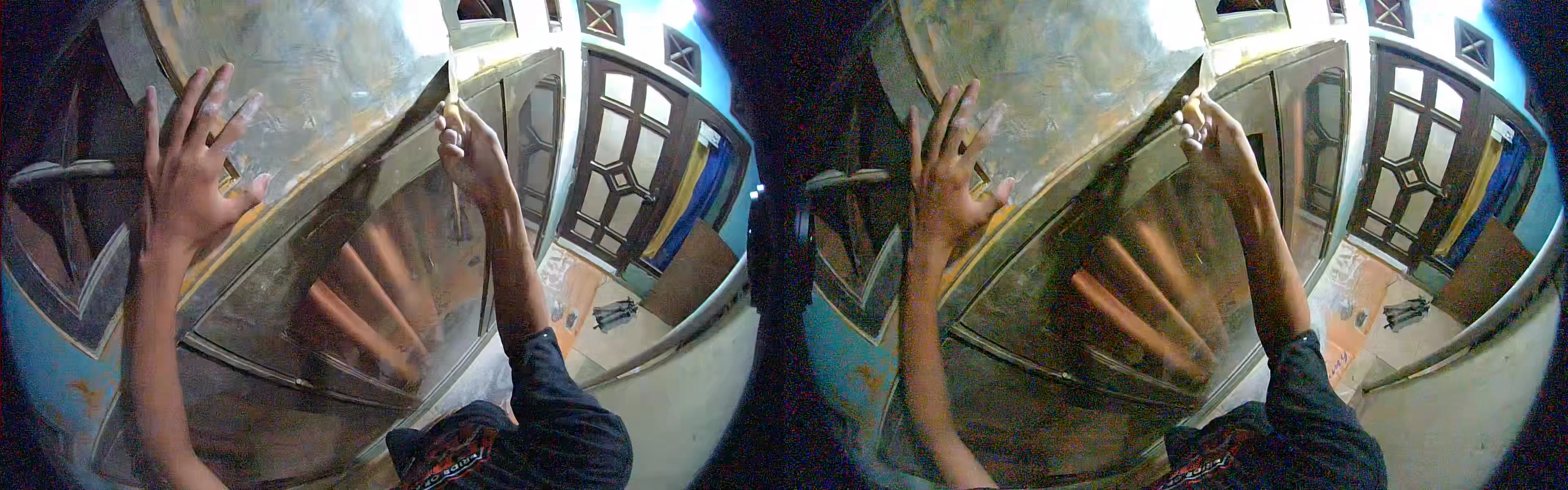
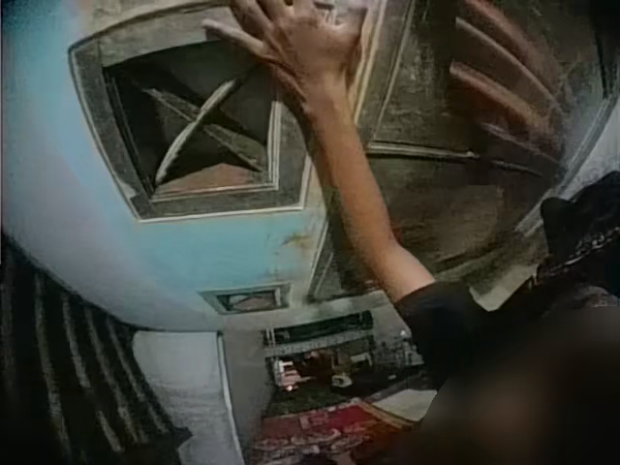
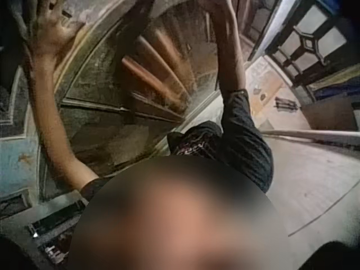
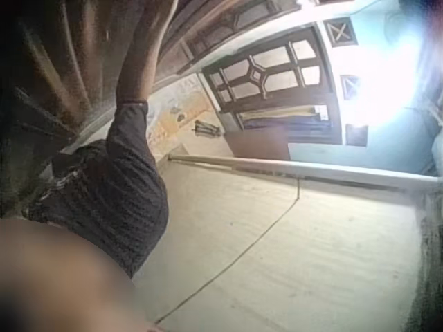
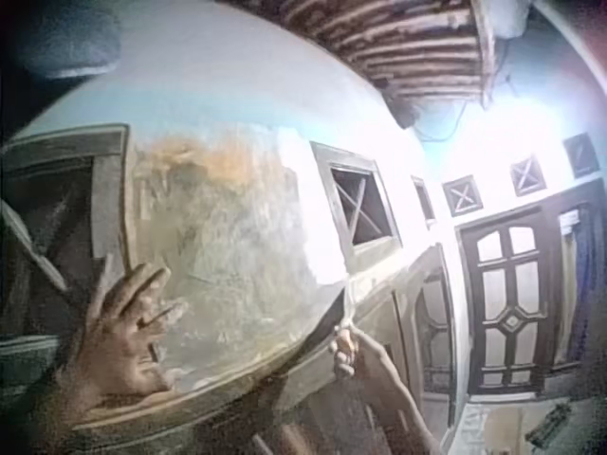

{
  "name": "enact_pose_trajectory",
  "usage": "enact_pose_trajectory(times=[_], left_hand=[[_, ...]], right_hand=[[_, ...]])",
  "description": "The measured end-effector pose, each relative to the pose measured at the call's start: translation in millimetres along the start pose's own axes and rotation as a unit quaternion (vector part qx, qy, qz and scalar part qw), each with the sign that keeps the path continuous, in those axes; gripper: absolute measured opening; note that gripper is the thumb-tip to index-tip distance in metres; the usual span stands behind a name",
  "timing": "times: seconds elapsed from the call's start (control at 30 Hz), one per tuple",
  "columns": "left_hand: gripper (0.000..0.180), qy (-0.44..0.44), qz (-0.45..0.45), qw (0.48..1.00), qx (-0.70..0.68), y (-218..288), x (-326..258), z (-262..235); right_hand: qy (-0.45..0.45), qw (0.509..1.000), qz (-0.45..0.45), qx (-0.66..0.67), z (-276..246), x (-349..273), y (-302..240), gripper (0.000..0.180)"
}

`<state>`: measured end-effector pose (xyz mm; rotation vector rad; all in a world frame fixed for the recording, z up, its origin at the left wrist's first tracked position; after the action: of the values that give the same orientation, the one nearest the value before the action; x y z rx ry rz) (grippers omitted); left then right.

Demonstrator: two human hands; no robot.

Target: The person scrapes and smooths a wall surface with a putty knife.

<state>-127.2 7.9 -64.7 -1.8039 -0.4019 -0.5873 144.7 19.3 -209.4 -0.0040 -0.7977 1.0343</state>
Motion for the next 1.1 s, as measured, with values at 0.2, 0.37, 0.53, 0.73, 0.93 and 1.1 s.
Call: enact_pose_trajectory(times=[0.2, 0.37, 0.53, 0.73, 0.93, 1.1], left_hand=[[0.073, -0.019, 0.000, 1.000, 0.005, 2.9, 4.4, -3.6], [0.070, 0.000, 0.000, 1.000, -0.009, 4.3, 2.5, 0.1], [0.070, 0.005, -0.007, 1.000, 0.001, -2.1, -3.9, 3.9], [0.069, 0.017, -0.012, 1.000, 0.014, -7.4, -14.4, -3.3], [0.072, -0.013, -0.086, 0.995, 0.045, -18.3, -39.1, -3.9], [0.075, -0.014, -0.081, 0.996, 0.028, -18.5, -38.8, -6.2]], right_hand=[[-0.028, 0.998, 0.031, 0.041, -11.0, 5.9, -1.8, 0.020], [0.006, 0.999, 0.029, 0.034, -14.1, -1.0, -4.0, 0.022], [0.126, 0.988, 0.060, -0.072, 3.5, -33.9, 32.3, 0.028], [-0.034, 0.928, 0.023, -0.371, 34.5, -96.3, 110.1, 0.035], [-0.033, 0.890, -0.039, -0.454, 48.1, -119.0, 139.8, 0.032], [-0.033, 0.878, -0.040, -0.476, 56.0, -111.6, 149.6, 0.029]])
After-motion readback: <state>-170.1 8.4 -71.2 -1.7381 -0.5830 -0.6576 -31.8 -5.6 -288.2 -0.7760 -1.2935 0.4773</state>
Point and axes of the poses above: each hand's wrist, its own x-axis towards the middle knuckle, its own z-axis out of the palm, y = z × x, the point moved 8 cm from there along x, towards the middle knuckle, and after that the axes turned 7 degrees about x, right-handed, at the moved point
